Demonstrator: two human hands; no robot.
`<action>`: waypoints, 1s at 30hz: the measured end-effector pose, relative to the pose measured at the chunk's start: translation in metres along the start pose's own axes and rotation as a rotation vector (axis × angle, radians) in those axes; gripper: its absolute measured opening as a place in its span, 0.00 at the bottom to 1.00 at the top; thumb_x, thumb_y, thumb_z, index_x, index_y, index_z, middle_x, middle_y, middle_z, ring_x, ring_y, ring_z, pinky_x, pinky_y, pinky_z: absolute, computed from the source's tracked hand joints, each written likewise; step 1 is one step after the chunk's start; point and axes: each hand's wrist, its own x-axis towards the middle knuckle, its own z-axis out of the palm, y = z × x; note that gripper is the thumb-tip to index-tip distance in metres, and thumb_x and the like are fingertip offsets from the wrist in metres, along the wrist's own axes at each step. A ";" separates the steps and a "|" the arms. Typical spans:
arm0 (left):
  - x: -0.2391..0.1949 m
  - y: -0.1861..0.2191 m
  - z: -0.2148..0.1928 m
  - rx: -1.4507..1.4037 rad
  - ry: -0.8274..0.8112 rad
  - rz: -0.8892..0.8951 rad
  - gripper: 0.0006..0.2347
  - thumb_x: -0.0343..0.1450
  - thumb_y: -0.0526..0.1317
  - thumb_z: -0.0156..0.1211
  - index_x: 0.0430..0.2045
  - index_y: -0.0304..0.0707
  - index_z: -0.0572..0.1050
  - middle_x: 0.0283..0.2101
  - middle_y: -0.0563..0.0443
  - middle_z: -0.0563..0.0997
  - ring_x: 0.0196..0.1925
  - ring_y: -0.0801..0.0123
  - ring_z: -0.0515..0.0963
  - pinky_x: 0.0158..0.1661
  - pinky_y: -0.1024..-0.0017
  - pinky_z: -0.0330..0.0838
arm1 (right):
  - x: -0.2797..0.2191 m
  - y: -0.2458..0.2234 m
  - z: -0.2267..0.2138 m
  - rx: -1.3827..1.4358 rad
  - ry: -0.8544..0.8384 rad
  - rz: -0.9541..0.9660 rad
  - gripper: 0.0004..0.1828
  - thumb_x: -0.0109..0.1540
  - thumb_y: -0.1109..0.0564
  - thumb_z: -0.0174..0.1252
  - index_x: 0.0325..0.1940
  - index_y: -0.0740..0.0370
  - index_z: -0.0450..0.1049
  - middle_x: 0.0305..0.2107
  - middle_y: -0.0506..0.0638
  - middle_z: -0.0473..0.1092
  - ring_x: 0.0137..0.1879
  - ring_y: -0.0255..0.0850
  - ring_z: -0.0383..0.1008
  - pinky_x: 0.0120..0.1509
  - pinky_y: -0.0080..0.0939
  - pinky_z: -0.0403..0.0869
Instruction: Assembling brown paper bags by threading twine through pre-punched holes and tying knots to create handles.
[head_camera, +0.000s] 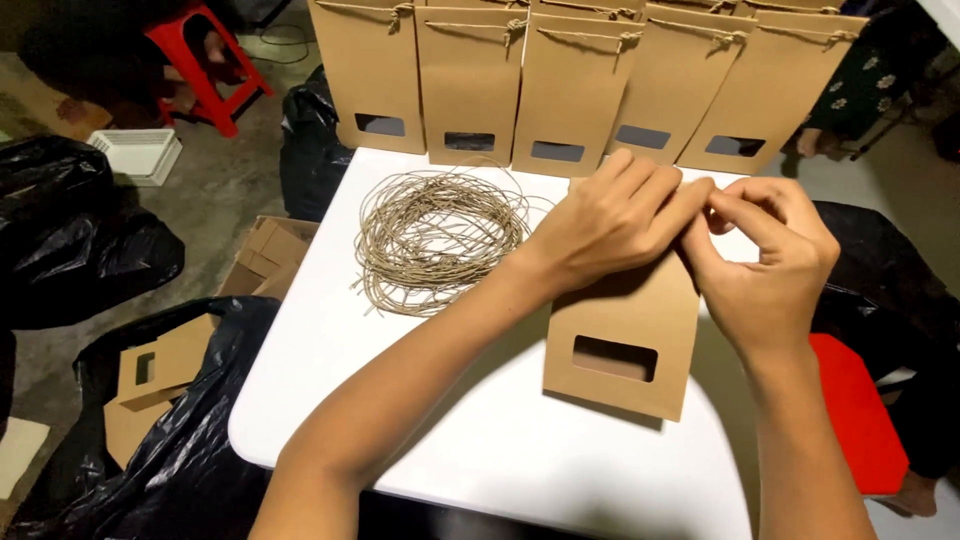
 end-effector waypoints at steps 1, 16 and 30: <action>0.002 0.000 -0.001 0.005 0.001 0.000 0.07 0.86 0.34 0.52 0.45 0.34 0.80 0.33 0.51 0.73 0.33 0.60 0.73 0.39 0.65 0.68 | 0.000 0.003 -0.002 0.003 0.001 -0.004 0.07 0.72 0.80 0.76 0.49 0.77 0.88 0.44 0.63 0.75 0.48 0.51 0.76 0.57 0.48 0.75; 0.002 0.003 0.003 0.008 0.044 0.035 0.09 0.80 0.24 0.53 0.34 0.40 0.74 0.31 0.50 0.72 0.31 0.62 0.70 0.38 0.66 0.65 | -0.002 0.007 -0.014 -0.202 -0.138 -0.118 0.13 0.75 0.79 0.69 0.60 0.72 0.89 0.51 0.65 0.75 0.53 0.55 0.76 0.60 0.49 0.77; 0.002 0.015 0.012 -0.326 -0.090 -0.130 0.07 0.79 0.23 0.56 0.35 0.35 0.70 0.37 0.45 0.71 0.36 0.52 0.71 0.42 0.56 0.66 | -0.002 0.003 -0.024 -0.464 -0.173 -0.312 0.06 0.76 0.73 0.71 0.52 0.69 0.82 0.57 0.60 0.81 0.55 0.60 0.79 0.63 0.56 0.75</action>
